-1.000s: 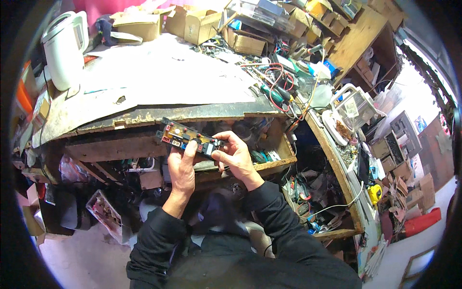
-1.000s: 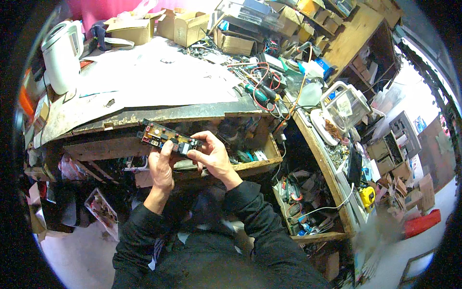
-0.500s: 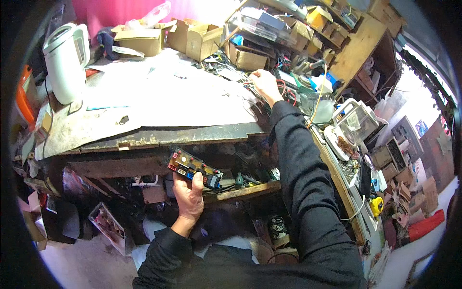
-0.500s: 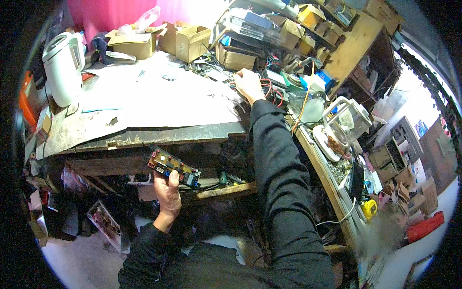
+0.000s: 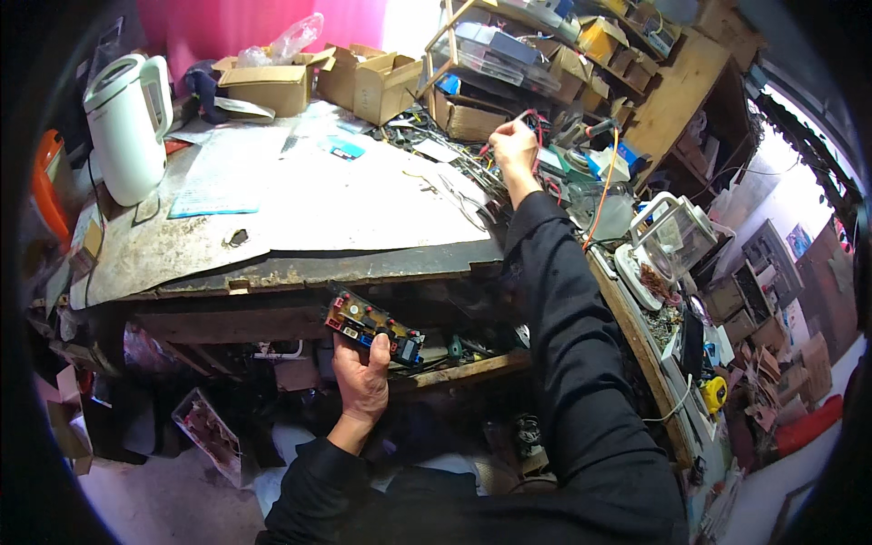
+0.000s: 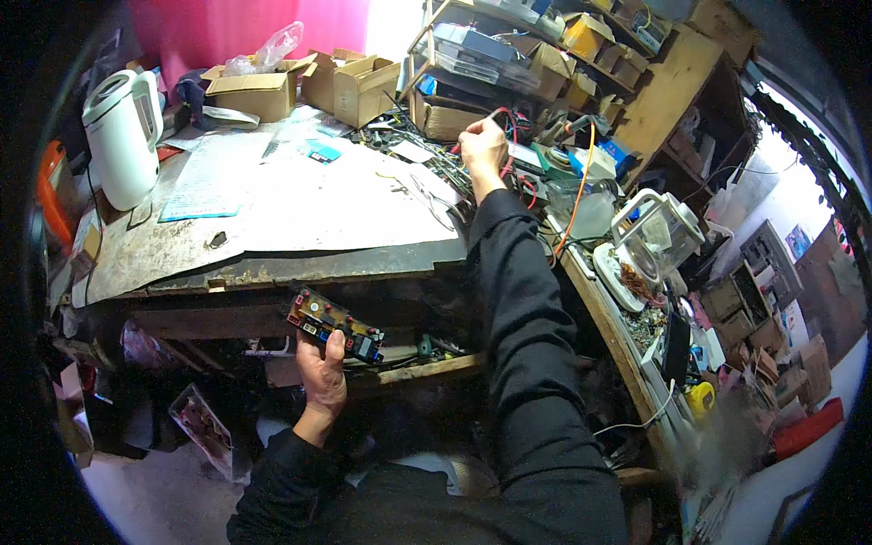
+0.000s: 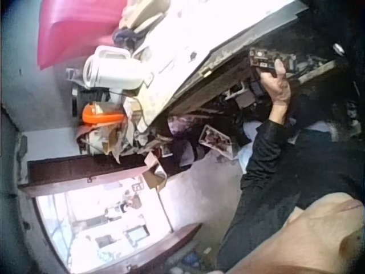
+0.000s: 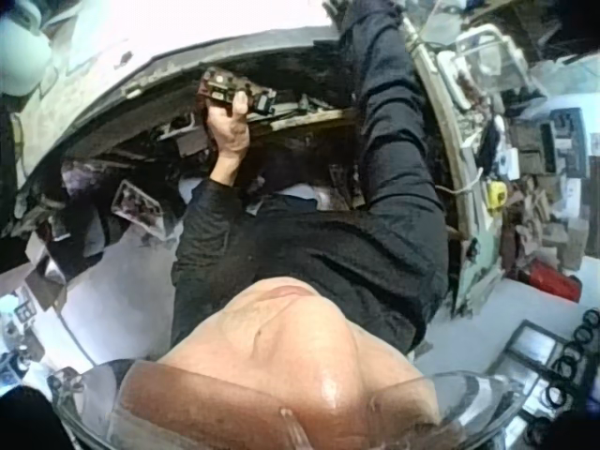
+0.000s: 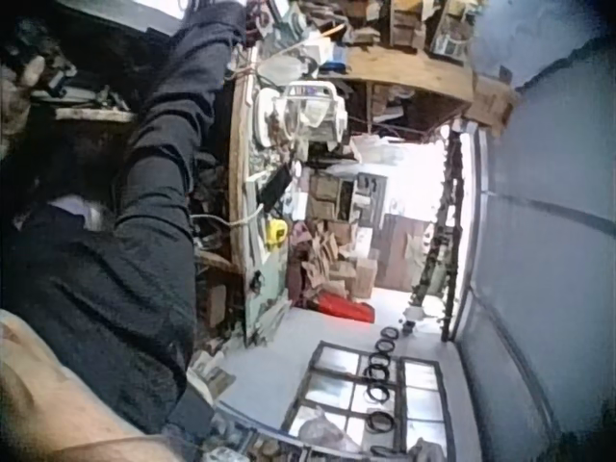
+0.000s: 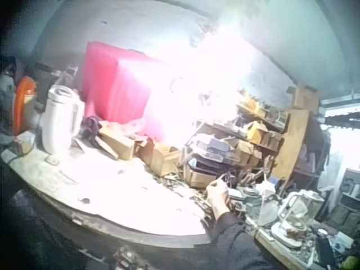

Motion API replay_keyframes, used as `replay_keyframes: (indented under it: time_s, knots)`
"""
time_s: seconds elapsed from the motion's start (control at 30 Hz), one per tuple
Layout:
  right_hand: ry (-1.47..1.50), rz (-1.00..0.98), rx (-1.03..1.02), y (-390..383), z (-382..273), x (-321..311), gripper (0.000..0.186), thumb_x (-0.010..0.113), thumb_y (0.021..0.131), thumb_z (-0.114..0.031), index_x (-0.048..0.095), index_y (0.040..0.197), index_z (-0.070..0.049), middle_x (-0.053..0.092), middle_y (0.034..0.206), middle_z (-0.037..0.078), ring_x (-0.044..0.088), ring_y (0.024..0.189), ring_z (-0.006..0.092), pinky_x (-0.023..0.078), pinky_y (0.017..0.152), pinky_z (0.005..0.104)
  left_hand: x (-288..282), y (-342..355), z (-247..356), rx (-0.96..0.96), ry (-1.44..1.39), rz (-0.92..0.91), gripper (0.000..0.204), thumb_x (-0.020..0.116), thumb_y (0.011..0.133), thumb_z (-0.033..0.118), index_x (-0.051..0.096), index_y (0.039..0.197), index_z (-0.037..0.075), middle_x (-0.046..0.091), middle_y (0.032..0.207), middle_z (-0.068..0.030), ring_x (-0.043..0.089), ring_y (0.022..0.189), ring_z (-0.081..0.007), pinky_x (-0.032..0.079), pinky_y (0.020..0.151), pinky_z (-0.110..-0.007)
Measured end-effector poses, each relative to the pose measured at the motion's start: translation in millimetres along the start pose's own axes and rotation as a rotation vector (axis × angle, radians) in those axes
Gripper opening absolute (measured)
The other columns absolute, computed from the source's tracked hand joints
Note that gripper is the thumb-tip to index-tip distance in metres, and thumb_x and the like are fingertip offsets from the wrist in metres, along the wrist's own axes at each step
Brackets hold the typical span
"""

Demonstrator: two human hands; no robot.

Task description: The person sits at a cluttered workbench and uses a multimeter to test a small circuit board. They move a kettle, pick up a card, and then probe multiple points on the board with multimeter leads while holding the board in one hand.

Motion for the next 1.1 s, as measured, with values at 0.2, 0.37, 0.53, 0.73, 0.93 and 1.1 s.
replay_keyframes:
  time_s: [0.2,0.37,0.53,0.73,0.93,1.1]
  knots:
    - [-0.36,-0.116,-0.192,43.6,-36.3,-77.5,0.026,0.059,0.079,-0.021,0.069,0.095,-0.002,0.072,0.081,0.02,0.073,0.081,0.033,0.056,0.075,0.0427,-7.7,1.0,1.2,-0.035,-0.01,0.042,0.051,0.068,0.095,0.037,0.053,0.127,0.0,0.063,0.104,-0.0046,0.059,0.096,-0.0174,0.048,0.09,-0.034]
    - [-0.798,-0.22,-0.003,46.5,37.9,-103.8,0.029,0.059,0.081,-0.018,0.074,0.098,-0.001,0.071,0.102,0.028,0.068,0.1,0.0455,0.054,0.087,0.0496,-3.5,4.4,-2.9,-0.006,0.067,-0.06,0.053,0.069,0.095,0.037,0.051,0.129,0.0,0.062,0.105,-0.0045,0.058,0.096,-0.0182,0.048,0.091,-0.035]
    - [-0.913,-0.291,0.181,40.6,82.4,-114.8,0.032,0.06,0.084,-0.014,0.072,0.11,0.001,0.068,0.117,0.028,0.065,0.113,0.0438,0.053,0.092,0.0483,1.7,2.1,1.4,-0.03,0.059,-0.034,0.052,0.07,0.093,0.04,0.056,0.123,0.0,0.066,0.105,-0.0063,0.061,0.097,-0.0193,0.049,0.09,-0.035]
    - [-0.895,-0.302,0.179,37.0,86.3,-105.3,0.03,0.06,0.085,-0.01,0.071,0.111,0.002,0.067,0.12,0.029,0.063,0.116,0.0437,0.051,0.096,0.0484,-2.1,0.5,-3.9,-0.079,0.122,-0.071,0.046,0.071,0.092,0.038,0.061,0.116,0.0,0.068,0.102,-0.0062,0.063,0.092,-0.0196,0.051,0.085,-0.036]
    - [-0.914,-0.165,0.145,46.1,79.5,-105.7,0.027,0.061,0.086,-0.016,0.074,0.103,-0.001,0.07,0.113,0.025,0.067,0.109,0.0416,0.054,0.09,0.0485,-2.1,0.0,-5.1,-0.092,0.143,-0.089,0.049,0.072,0.091,0.035,0.059,0.123,0.001,0.068,0.105,-0.0069,0.062,0.095,-0.0197,0.051,0.087,-0.035]
    - [-0.605,0.007,-0.091,83.3,60.9,-114.3,0.029,0.065,0.08,-0.029,0.073,0.089,-0.003,0.071,0.092,0.024,0.068,0.092,0.0426,0.053,0.081,0.0499,-0.1,2.0,-4.4,-0.016,0.165,-0.109,0.061,0.073,0.092,0.035,0.051,0.136,0.0,0.066,0.112,-0.0085,0.061,0.101,-0.0194,0.049,0.092,-0.034]
Point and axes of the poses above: each hand's wrist, its own y-axis towards the middle knuckle, its own x-axis out of the palm, z = x × y, the point moved 8 cm from there along y, towards the middle knuckle
